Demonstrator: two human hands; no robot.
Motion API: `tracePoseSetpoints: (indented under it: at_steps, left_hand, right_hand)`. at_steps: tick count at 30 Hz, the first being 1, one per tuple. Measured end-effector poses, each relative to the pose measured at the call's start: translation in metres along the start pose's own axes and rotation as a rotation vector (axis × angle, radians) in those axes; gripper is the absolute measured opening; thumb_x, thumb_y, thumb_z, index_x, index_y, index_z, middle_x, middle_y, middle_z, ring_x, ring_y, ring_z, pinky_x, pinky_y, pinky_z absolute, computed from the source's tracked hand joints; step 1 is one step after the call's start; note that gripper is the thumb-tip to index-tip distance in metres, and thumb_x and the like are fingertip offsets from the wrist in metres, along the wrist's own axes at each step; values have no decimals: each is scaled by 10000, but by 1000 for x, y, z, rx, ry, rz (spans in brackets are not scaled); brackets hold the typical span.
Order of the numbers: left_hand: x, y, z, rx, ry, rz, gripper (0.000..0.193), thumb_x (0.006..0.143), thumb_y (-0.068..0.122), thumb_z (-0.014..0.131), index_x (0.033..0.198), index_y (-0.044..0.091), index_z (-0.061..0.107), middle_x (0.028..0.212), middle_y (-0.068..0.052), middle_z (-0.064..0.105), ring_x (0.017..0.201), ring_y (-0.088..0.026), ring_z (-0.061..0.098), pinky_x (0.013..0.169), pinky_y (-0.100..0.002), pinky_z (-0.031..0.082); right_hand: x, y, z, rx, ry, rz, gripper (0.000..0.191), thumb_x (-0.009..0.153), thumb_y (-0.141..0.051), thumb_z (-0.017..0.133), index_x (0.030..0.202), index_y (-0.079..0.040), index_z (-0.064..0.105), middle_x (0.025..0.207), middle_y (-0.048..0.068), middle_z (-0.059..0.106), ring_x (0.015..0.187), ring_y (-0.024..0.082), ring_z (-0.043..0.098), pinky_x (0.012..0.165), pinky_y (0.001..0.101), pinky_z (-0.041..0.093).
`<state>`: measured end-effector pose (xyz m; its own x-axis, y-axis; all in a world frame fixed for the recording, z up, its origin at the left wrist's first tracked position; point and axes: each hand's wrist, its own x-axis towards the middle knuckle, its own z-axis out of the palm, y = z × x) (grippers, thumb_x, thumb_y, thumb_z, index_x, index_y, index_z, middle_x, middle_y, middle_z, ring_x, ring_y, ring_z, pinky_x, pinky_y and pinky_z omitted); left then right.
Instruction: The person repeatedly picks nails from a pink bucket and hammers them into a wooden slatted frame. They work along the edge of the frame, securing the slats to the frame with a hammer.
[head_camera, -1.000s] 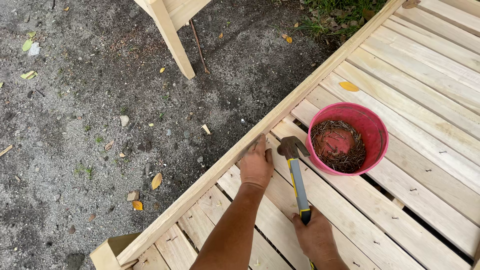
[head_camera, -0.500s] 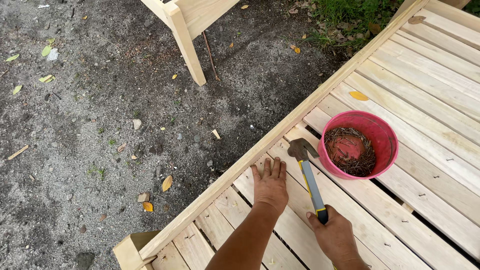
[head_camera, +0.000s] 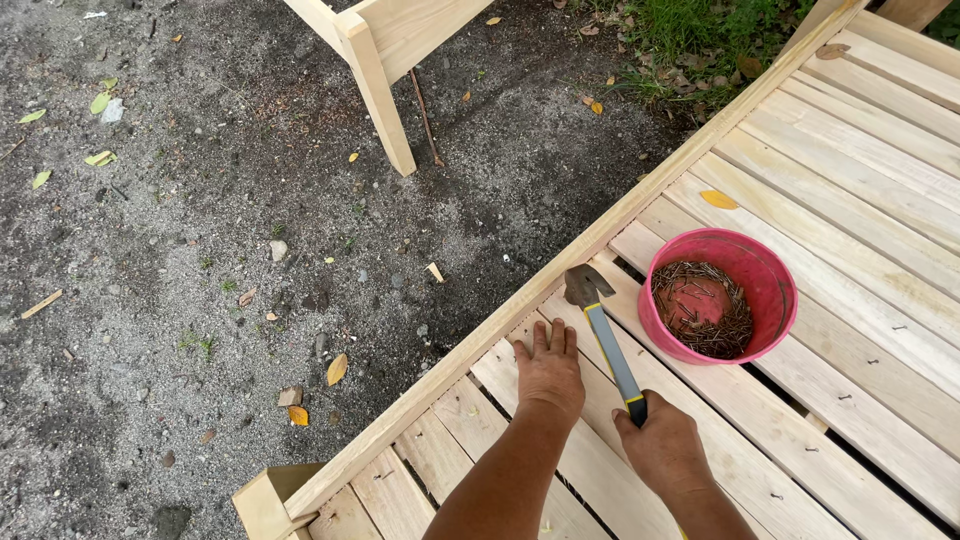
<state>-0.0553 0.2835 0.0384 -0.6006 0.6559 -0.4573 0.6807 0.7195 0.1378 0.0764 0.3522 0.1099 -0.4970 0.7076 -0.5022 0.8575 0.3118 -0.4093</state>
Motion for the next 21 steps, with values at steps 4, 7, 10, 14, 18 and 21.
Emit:
tracePoseSetpoints:
  at_steps: [4, 7, 10, 14, 18, 21]
  left_hand:
    - [3, 1, 3, -11, 48, 6, 758, 961, 169, 487, 1635, 84, 150, 1722, -86, 94, 1572, -349, 91, 1206, -647, 145]
    - [2, 2, 6, -10, 41, -2, 768, 952, 163, 492, 1635, 84, 147, 1720, -85, 89, 1569, -352, 85, 1205, -642, 142]
    - [3, 1, 6, -21, 35, -6, 759, 955, 167, 494, 1633, 90, 161, 1722, -78, 96, 1572, -347, 93, 1208, -642, 149]
    - [6, -1, 3, -45, 43, 0, 734, 964, 183, 494, 1627, 102, 190, 1720, -66, 120, 1572, -339, 117, 1209, -648, 167]
    - [4, 1, 5, -45, 36, -16, 751, 944, 175, 510, 1621, 106, 194, 1711, -62, 124, 1566, -329, 115, 1198, -644, 173]
    - [3, 0, 6, -48, 68, -2, 722, 964, 188, 507, 1620, 90, 220, 1713, -79, 147, 1569, -347, 129, 1197, -650, 186]
  right_hand:
    - [-14, 8, -8, 42, 59, 14, 346, 901, -356, 702, 1031, -36, 687, 777, 217, 732, 729, 372, 736, 771, 475, 577]
    - [-19, 8, -2, 191, 108, -31, 347, 896, -342, 678, 1056, -34, 666, 734, 239, 729, 720, 369, 697, 739, 485, 588]
    - [-6, 0, 7, 25, 55, -43, 351, 887, -339, 719, 1016, -14, 679, 790, 215, 735, 766, 382, 718, 781, 471, 567]
    - [2, 1, 12, -39, 3, -35, 335, 910, -347, 693, 1007, -27, 677, 805, 207, 749, 800, 373, 735, 804, 473, 572]
    - [-9, 10, 15, 113, 82, -16, 331, 890, -329, 685, 1066, -52, 644, 797, 216, 746, 768, 383, 750, 789, 473, 585]
    - [-7, 6, 17, 45, 17, 12, 334, 895, -327, 699, 1046, -30, 672, 813, 206, 749, 789, 367, 745, 798, 460, 578]
